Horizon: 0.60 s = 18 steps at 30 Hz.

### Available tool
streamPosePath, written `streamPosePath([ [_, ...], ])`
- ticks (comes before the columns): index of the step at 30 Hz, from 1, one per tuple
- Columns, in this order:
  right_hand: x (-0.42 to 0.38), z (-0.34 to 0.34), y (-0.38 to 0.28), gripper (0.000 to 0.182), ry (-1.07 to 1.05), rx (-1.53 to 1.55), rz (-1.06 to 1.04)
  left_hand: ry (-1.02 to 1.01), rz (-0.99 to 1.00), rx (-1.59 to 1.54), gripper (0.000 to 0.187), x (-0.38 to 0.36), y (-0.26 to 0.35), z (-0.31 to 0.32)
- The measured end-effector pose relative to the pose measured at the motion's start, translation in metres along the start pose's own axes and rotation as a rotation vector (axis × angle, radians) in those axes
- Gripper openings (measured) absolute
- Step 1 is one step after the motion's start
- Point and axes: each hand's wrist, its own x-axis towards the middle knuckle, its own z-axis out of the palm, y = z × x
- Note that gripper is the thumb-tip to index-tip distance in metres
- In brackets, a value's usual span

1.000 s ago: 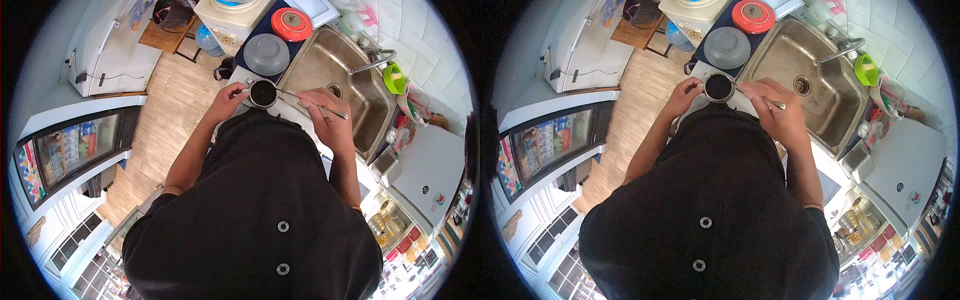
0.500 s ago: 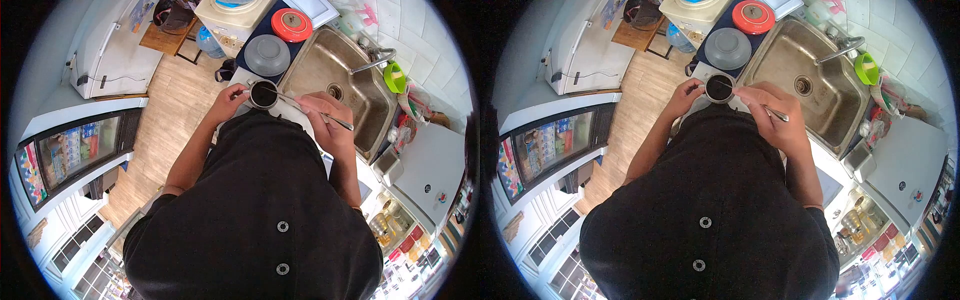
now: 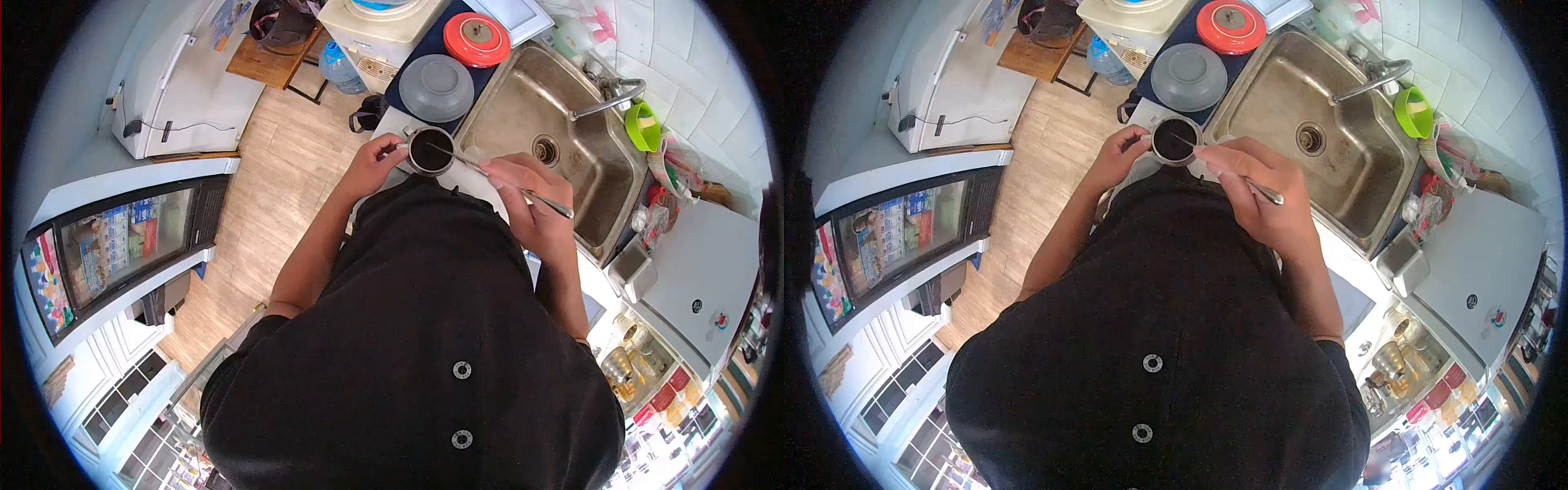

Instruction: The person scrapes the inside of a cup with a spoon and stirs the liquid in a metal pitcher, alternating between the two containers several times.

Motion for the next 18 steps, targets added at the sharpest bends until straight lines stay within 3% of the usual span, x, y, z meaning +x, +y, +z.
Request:
streamPosePath([
  [4, 0.002, 0.006, 0.001, 0.032, -0.072, -0.046, 0.005, -0.018, 0.033, -0.044, 0.019, 0.002, -0.007, 0.001],
  [18, -0.002, 0.006, 0.005, 0.030, 0.017, -0.013, 0.015, -0.005, 0.028, 0.036, 0.021, 0.002, -0.001, -0.002],
])
